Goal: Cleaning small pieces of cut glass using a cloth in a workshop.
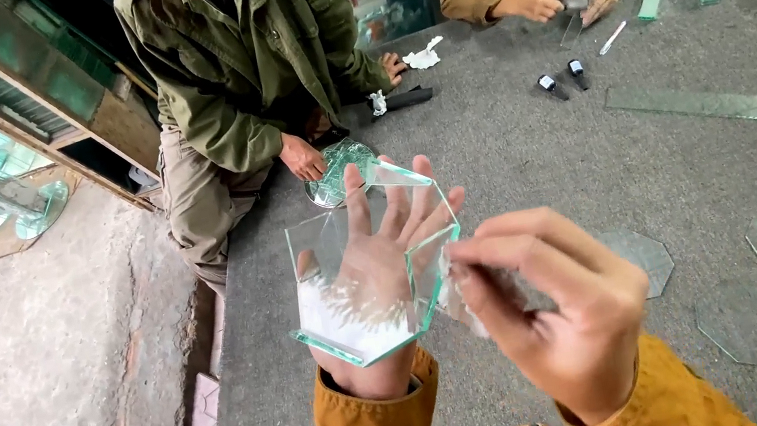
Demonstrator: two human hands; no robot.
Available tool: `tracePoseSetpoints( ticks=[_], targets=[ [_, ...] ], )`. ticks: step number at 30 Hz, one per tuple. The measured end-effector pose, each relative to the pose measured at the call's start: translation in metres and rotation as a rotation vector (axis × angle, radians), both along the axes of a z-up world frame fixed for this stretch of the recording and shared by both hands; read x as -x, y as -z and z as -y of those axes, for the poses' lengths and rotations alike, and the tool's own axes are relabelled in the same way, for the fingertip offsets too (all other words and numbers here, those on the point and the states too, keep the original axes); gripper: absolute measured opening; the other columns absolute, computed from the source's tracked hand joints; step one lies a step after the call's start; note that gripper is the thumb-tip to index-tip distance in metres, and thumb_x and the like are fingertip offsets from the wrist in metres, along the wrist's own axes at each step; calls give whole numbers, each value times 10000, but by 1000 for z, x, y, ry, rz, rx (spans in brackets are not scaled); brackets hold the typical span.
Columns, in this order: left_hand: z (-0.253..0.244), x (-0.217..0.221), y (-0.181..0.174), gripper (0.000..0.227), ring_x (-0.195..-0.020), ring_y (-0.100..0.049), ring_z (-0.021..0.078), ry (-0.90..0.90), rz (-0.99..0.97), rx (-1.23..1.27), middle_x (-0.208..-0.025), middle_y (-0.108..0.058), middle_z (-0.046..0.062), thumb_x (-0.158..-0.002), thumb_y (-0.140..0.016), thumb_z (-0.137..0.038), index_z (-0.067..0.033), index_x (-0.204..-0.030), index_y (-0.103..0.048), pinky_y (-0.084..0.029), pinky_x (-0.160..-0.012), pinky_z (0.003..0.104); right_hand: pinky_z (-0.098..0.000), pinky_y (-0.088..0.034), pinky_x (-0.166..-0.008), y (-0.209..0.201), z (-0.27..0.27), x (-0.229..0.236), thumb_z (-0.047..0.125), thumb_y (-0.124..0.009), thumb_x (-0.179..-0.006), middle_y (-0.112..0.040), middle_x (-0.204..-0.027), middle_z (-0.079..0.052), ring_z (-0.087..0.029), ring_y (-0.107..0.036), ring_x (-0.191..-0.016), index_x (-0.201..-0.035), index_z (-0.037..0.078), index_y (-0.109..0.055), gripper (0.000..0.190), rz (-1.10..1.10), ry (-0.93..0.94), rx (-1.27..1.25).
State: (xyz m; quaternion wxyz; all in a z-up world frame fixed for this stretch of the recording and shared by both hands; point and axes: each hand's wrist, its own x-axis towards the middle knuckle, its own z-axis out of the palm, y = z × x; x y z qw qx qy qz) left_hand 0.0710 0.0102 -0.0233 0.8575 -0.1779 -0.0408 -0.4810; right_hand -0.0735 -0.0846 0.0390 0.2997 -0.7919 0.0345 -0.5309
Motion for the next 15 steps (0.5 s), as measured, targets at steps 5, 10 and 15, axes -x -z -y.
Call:
tracePoseSetpoints(
  ticks=[5,10,15],
  targets=[
    [7,1,-5,784,-1675,-216,518,-123,3,-75,-1611,-472,255,-844,-807,-261,-92,-1569,-565,-46,-1351,782,-309,-602,-802,4,4,-4,47,-747,-1012,-771,-975,-112,-202,-749,-833,-987,33,-805,65,-19,35,-5],
    [1,0,-11,815,-1711,-132,511,-50,6,-26,-1724,-395,225,-881,-799,-175,-138,-1646,-520,-161,-1336,746,-295,-622,-794,1,-1,-2,43,-714,-1003,-778,-970,-140,-216,-764,-835,-979,-14,-795,102,-13,-36,-28],
    [9,-4,-5,806,-1692,-186,492,-119,32,-63,-1608,-457,246,-876,-789,-279,-149,-1628,-530,-72,-1352,760,-310,-620,-800,2,5,-8,32,-759,-1003,-787,-971,-132,-214,-769,-846,-984,7,-817,65,9,57,-42]
  ],
)
